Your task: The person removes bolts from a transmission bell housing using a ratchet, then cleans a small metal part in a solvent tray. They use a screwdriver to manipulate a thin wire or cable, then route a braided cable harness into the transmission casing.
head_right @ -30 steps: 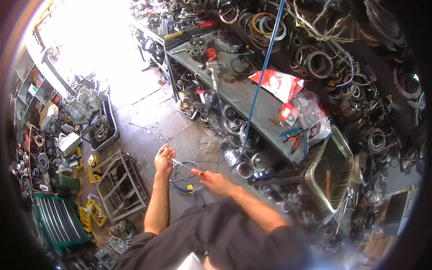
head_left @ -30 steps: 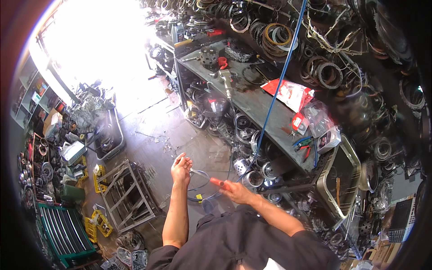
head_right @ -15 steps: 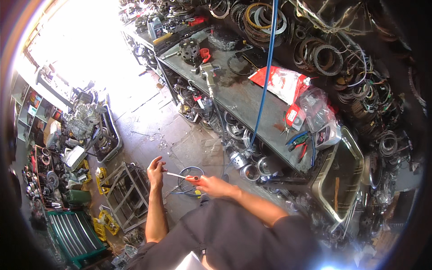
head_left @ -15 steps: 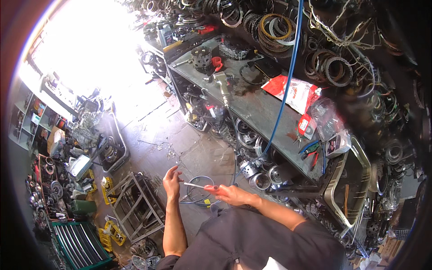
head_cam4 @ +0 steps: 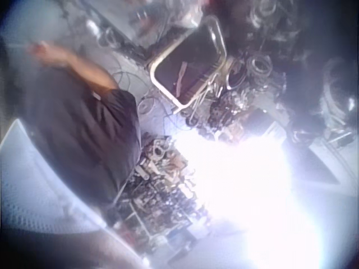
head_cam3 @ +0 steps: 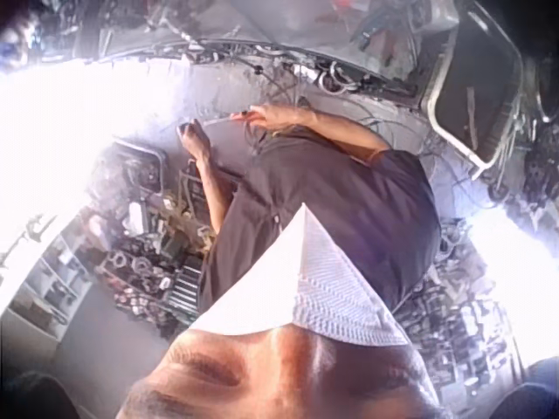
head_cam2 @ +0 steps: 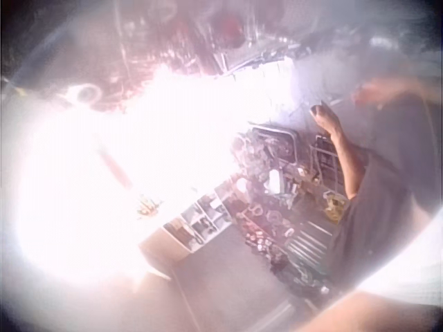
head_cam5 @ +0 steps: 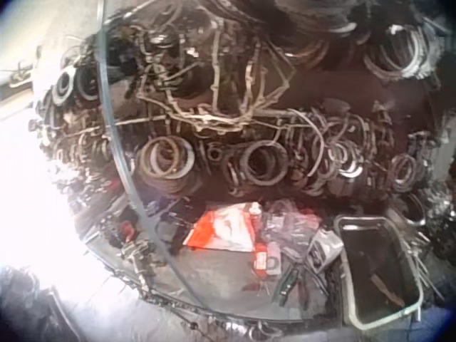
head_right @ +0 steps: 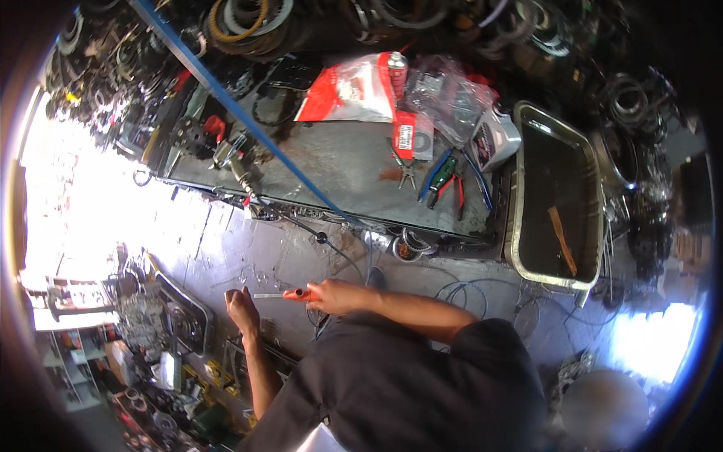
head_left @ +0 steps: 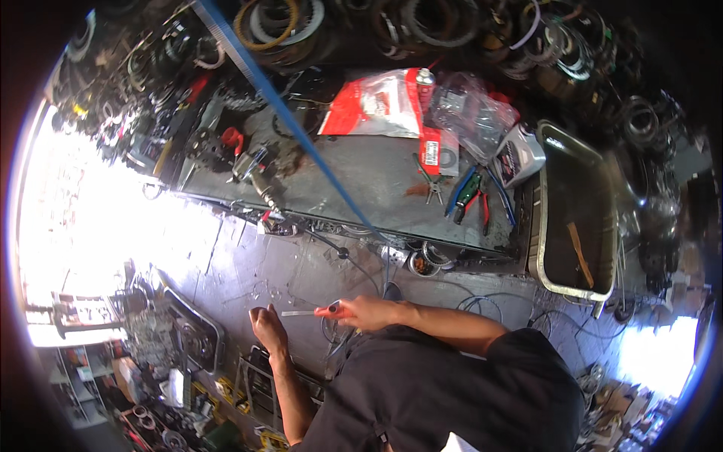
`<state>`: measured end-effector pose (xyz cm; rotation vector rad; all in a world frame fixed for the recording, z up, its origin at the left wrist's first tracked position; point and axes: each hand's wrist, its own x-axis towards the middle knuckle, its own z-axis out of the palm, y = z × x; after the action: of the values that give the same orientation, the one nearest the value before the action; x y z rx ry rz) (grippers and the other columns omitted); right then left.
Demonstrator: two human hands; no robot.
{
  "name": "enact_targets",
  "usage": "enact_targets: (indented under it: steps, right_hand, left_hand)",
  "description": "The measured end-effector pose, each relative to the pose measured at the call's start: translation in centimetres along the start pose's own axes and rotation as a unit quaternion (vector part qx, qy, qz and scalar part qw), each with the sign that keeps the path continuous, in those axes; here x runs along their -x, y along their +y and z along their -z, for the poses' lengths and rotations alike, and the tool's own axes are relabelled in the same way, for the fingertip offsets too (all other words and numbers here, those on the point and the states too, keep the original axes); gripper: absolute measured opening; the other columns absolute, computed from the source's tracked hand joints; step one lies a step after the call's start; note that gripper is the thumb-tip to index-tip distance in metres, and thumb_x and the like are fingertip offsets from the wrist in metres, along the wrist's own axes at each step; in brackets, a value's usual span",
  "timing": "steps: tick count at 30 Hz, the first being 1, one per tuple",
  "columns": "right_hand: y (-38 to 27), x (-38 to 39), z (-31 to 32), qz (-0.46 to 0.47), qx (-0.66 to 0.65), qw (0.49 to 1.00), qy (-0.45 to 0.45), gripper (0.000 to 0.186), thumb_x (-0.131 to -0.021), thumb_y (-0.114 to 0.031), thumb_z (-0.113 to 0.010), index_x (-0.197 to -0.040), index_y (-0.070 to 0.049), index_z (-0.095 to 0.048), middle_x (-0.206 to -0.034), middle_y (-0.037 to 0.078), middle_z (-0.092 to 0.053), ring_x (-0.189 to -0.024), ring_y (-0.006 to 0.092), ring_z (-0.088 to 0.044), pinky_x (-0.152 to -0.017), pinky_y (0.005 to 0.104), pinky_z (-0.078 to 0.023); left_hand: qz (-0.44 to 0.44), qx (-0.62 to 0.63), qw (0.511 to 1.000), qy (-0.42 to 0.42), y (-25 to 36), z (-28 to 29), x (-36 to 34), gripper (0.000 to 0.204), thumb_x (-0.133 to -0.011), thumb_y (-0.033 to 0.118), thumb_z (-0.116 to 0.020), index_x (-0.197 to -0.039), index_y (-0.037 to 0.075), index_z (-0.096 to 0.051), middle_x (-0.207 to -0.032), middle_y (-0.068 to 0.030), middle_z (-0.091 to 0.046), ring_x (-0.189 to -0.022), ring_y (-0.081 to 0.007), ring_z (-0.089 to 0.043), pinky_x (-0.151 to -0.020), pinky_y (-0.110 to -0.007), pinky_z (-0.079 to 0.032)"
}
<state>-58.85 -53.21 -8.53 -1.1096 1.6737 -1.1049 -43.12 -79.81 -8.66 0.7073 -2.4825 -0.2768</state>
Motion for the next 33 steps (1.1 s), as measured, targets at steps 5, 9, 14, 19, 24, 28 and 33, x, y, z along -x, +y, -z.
enact_targets:
  steps: [5, 9, 14, 19, 24, 28, 33]
  right_hand:
    - [0.2, 2.6, 2.2, -0.018, -0.007, 1.000, 0.011, 0.046, -0.100, -0.044, -0.064, -0.111, 0.000, -0.055, -0.086, 0.027, -0.069, -0.082, 0.0454, -0.069, -0.071, 0.0514, -0.052]
    - [1.5, 4.7, 2.8, -0.115, 0.013, 0.987, 0.115, 0.042, -0.099, -0.036, -0.069, -0.124, -0.004, -0.058, -0.099, 0.024, -0.071, -0.088, 0.0408, -0.071, -0.069, 0.0484, -0.053]
    - [5.1, 10.0, 4.7, -0.100, 0.011, 0.826, 0.554, 0.034, -0.098, -0.019, -0.071, -0.124, -0.001, -0.061, -0.104, 0.016, -0.072, -0.091, 0.0288, -0.072, -0.078, 0.0385, -0.057]
    - [9.2, 16.1, 11.0, -0.107, 0.157, 0.608, 0.771, 0.024, -0.095, -0.011, -0.073, -0.110, 0.003, -0.061, -0.102, 0.016, -0.061, -0.095, 0.0307, -0.063, -0.086, 0.0386, -0.051]
    - [11.7, 19.7, 11.1, -0.254, 0.339, 0.614, 0.666, 0.035, -0.095, -0.024, -0.073, -0.117, 0.002, -0.068, -0.103, 0.022, -0.061, -0.098, 0.0442, -0.060, -0.084, 0.0506, -0.050]
    - [13.9, 19.3, 7.8, -0.324, 0.363, 0.624, 0.611, 0.035, -0.094, -0.026, -0.073, -0.115, 0.001, -0.067, -0.103, 0.023, -0.064, -0.102, 0.0427, -0.059, -0.088, 0.0506, -0.049]
    - [15.7, 16.0, 5.8, -0.349, 0.247, 0.594, 0.682, 0.029, -0.086, -0.014, -0.077, -0.107, 0.001, -0.063, -0.100, 0.019, -0.066, -0.100, 0.0376, -0.062, -0.090, 0.0490, -0.050]
  left_hand:
    - [0.319, 0.234, 0.901, -0.179, 2.7, 0.5, -5.8, 0.030, -0.104, 0.013, -0.059, -0.133, 0.006, -0.064, -0.090, -0.0105, -0.069, -0.053, -0.0073, -0.054, -0.043, -0.030, -0.042]
    - [0.181, 0.349, 0.891, -0.228, 5.3, -0.7, -8.0, 0.037, -0.101, 0.006, -0.060, -0.138, 0.006, -0.061, -0.109, -0.0095, -0.070, -0.061, -0.0105, -0.059, -0.056, -0.027, -0.052]
    - [0.086, 0.343, 0.883, -0.308, 6.2, -3.3, -6.3, 0.044, -0.094, 0.004, -0.067, -0.138, 0.007, -0.062, -0.112, -0.0096, -0.072, -0.074, -0.0140, -0.066, -0.072, -0.029, -0.057]
    - [0.165, 0.336, 0.865, -0.333, 3.1, -3.9, -4.0, 0.044, -0.093, 0.005, -0.069, -0.137, 0.008, -0.063, -0.112, -0.0095, -0.072, -0.078, -0.0156, -0.069, -0.074, -0.031, -0.057]
    - [0.182, 0.335, 0.869, -0.315, 0.4, -4.5, -6.1, 0.042, -0.092, 0.007, -0.071, -0.133, 0.008, -0.064, -0.109, -0.0103, -0.072, -0.074, -0.0161, -0.067, -0.074, -0.032, -0.056]
    - [0.198, 0.359, 0.861, -0.299, -1.6, -5.6, -9.7, 0.039, -0.092, 0.008, -0.071, -0.131, 0.007, -0.066, -0.103, -0.0107, -0.073, -0.076, -0.0163, -0.068, -0.073, -0.033, -0.055]
    - [0.187, 0.355, 0.870, -0.286, -7.3, -8.6, -15.0, 0.033, -0.094, 0.015, -0.070, -0.126, 0.005, -0.069, -0.101, -0.0119, -0.075, -0.078, -0.0185, -0.071, -0.076, -0.034, -0.056]
